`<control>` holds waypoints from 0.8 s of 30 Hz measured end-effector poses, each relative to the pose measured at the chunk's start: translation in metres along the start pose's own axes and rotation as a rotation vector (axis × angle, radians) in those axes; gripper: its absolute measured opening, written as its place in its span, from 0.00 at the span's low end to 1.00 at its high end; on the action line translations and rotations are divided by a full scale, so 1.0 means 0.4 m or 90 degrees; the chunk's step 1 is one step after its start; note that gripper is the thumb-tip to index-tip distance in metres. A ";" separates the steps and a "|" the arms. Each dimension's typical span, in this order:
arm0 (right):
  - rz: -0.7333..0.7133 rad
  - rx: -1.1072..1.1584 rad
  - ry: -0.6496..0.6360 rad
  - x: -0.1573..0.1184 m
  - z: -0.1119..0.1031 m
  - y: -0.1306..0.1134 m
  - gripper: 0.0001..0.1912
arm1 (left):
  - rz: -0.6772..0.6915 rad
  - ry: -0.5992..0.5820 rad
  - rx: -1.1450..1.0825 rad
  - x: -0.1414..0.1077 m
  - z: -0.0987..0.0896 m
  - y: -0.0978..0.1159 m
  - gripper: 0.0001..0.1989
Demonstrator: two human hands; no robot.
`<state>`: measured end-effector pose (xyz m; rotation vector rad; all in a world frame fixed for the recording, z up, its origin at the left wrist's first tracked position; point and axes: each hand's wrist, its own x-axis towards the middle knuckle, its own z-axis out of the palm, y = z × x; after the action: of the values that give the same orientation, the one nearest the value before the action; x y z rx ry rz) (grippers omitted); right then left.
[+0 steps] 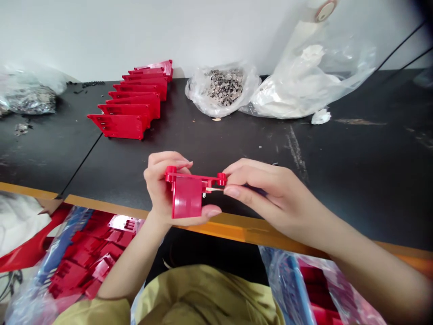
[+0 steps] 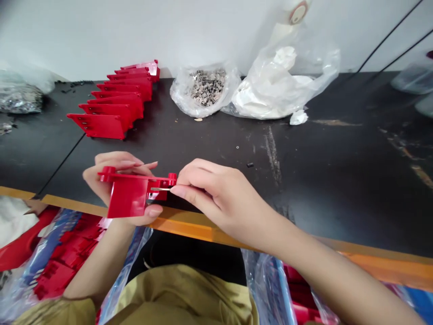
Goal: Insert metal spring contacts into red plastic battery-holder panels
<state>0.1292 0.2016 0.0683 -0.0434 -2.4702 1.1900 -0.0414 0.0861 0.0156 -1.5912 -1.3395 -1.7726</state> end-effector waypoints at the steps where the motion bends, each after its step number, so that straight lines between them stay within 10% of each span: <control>1: -0.003 -0.006 0.004 -0.001 0.001 0.000 0.10 | -0.020 -0.007 -0.017 -0.001 -0.001 0.005 0.37; 24: -0.011 -0.129 -0.006 -0.011 -0.007 -0.028 0.12 | -0.166 -0.125 -0.108 0.014 -0.021 0.053 0.22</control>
<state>0.1357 0.1956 0.0769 -0.0722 -2.5853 0.9311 -0.0302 0.0711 0.0296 -1.7900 -1.5857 -1.9682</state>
